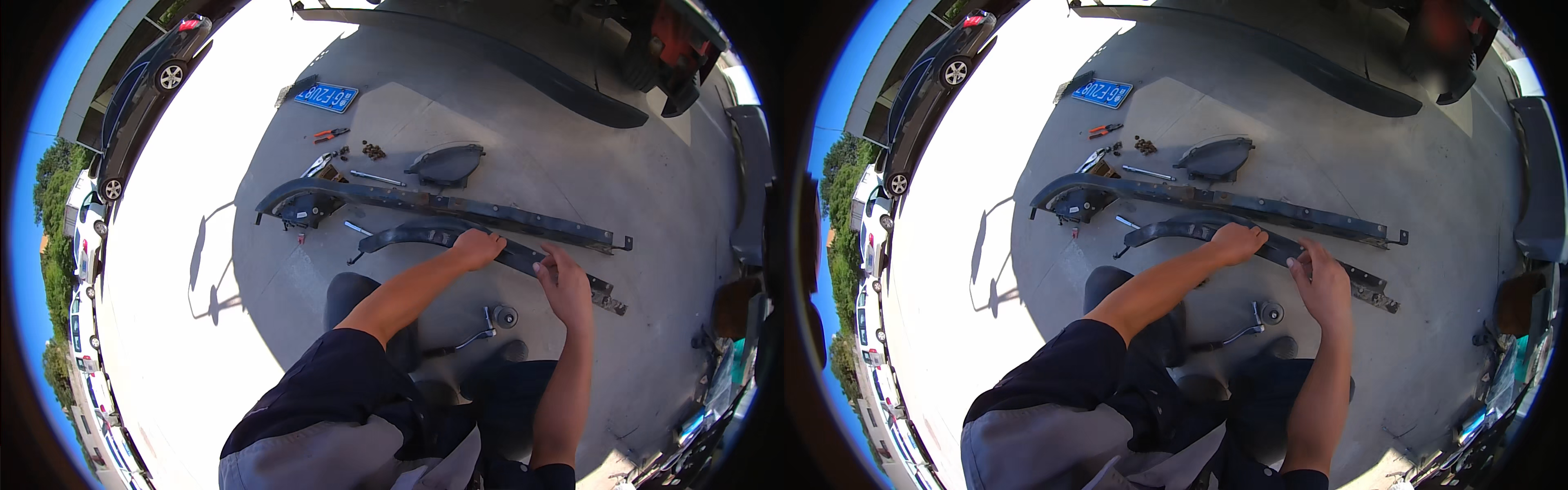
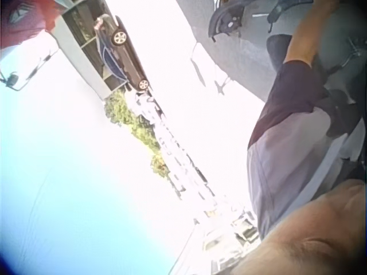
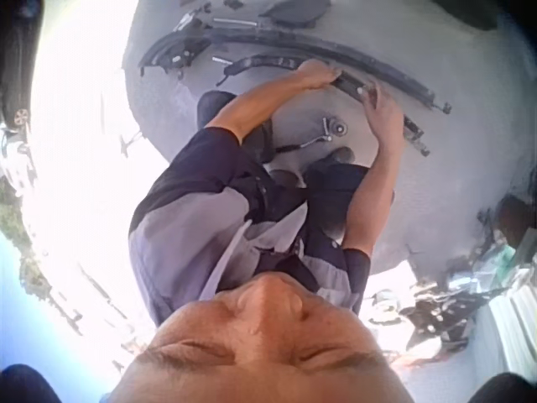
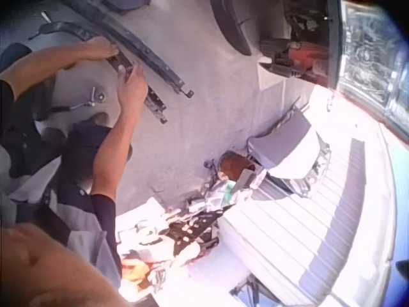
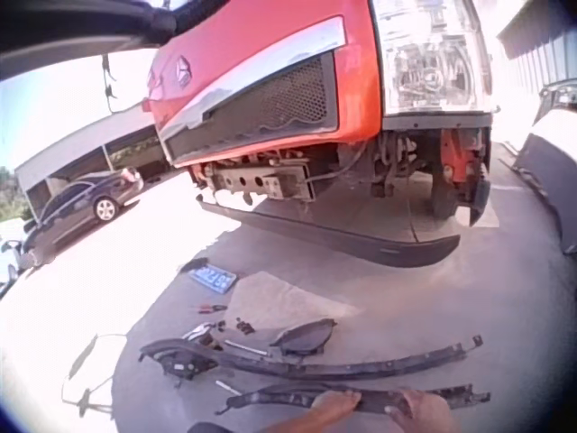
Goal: The person aligns two metal bracket components on the ground and fastens them together using a ratchet, a socket, and a wrench with several bolts.
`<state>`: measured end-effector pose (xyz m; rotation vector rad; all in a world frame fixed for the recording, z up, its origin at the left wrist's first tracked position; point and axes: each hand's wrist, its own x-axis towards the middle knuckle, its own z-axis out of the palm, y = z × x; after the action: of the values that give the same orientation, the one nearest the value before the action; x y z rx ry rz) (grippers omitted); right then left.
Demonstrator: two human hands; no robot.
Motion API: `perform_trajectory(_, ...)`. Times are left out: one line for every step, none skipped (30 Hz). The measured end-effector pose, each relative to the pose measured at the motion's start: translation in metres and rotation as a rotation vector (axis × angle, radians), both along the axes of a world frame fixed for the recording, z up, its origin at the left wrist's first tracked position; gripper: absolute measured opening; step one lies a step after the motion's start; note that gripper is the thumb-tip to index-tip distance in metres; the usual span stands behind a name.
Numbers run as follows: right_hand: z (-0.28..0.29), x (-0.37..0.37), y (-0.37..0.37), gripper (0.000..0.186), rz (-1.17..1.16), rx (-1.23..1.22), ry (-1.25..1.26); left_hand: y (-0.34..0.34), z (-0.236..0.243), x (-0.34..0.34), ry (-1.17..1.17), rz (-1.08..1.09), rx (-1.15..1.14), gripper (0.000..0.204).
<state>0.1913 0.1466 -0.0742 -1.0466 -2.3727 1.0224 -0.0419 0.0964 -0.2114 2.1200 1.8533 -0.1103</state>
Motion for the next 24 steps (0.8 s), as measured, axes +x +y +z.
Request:
perform_trajectory(0.002,0.0,-0.002,0.033,0.002,-0.034,0.008,-0.003,0.012,0.0,-0.001,0.003,0.007,0.028)
perform_trajectory(0.005,0.0,-0.005,0.031,-0.003,-0.069,0.014,-0.006,0.024,0.0,-0.002,-0.001,0.012,0.029)
perform_trajectory(0.009,-0.001,-0.007,0.03,-0.01,-0.105,0.022,-0.008,0.033,-0.001,-0.014,-0.005,0.046,0.031)
perform_trajectory(0.015,-0.002,-0.009,0.025,-0.01,-0.125,0.04,-0.01,0.042,-0.002,-0.026,-0.014,0.08,0.033)
perform_trajectory(0.015,-0.002,-0.011,0.024,0.011,-0.167,0.011,-0.012,0.048,-0.003,-0.038,-0.028,0.112,0.034)
perform_trajectory(0.014,0.0,-0.011,0.024,0.038,-0.21,-0.016,-0.018,0.05,-0.006,-0.029,-0.007,0.139,0.036)
perform_trajectory(0.012,0.003,-0.007,0.023,0.059,-0.247,-0.05,-0.018,0.051,-0.005,-0.026,0.009,0.173,0.038)
perform_trajectory(0.009,0.006,-0.004,0.024,0.063,-0.26,-0.051,-0.019,0.052,-0.006,-0.024,0.022,0.205,0.039)
perform_trajectory(0.004,0.017,0.002,0.025,0.049,-0.269,-0.066,-0.013,0.063,-0.002,-0.017,0.022,0.191,0.041)
perform_trajectory(0.001,0.031,0.007,0.026,0.022,-0.277,-0.091,-0.006,0.085,0.005,-0.025,0.01,0.177,0.043)
perform_trajectory(0.0,0.034,0.007,0.027,0.005,-0.268,-0.081,-0.005,0.101,0.006,-0.026,-0.002,0.162,0.044)
perform_trajectory(0.002,0.031,0.005,0.028,-0.018,-0.249,-0.075,-0.008,0.106,0.001,-0.044,0.047,0.171,0.046)
perform_trajectory(0.003,0.029,0.004,0.029,-0.032,-0.237,-0.064,-0.016,0.108,-0.007,-0.057,0.105,0.172,0.047)
perform_trajectory(0.009,0.033,0.006,0.03,-0.069,-0.204,-0.061,-0.018,0.118,-0.01,-0.086,0.1,0.194,0.047)
perform_trajectory(0.01,0.028,0.007,0.031,-0.084,-0.189,-0.036,-0.021,0.127,-0.016,-0.089,0.111,0.2,0.048)
perform_trajectory(0.013,0.026,0.007,0.032,-0.097,-0.173,-0.011,-0.019,0.128,-0.014,-0.105,0.099,0.232,0.047)
perform_trajectory(0.016,0.029,0.008,0.033,-0.132,-0.182,-0.026,-0.018,0.129,-0.012,-0.12,0.089,0.264,0.046)
perform_trajectory(0.017,0.033,0.006,0.034,-0.164,-0.201,-0.039,-0.022,0.132,-0.011,-0.132,0.083,0.287,0.045)
perform_trajectory(0.018,0.035,0.004,0.035,-0.194,-0.219,-0.052,-0.024,0.135,-0.011,-0.138,0.097,0.302,0.044)
perform_trajectory(0.018,0.033,0.003,0.036,-0.204,-0.194,-0.01,-0.024,0.14,-0.011,-0.143,0.112,0.317,0.044)
perform_trajectory(0.018,0.03,0.002,0.038,-0.217,-0.17,0.029,-0.025,0.147,-0.01,-0.151,0.125,0.331,0.043)
perform_trajectory(0.02,0.027,0.0,0.039,-0.229,-0.146,0.069,-0.027,0.153,-0.009,-0.165,0.135,0.339,0.042)
perform_trajectory(0.023,0.025,-0.004,0.039,-0.246,-0.172,0.139,-0.029,0.159,-0.008,-0.177,0.146,0.347,0.041)
perform_trajectory(0.029,0.023,-0.008,0.038,-0.265,-0.195,0.214,-0.03,0.167,-0.007,-0.188,0.152,0.358,0.04)
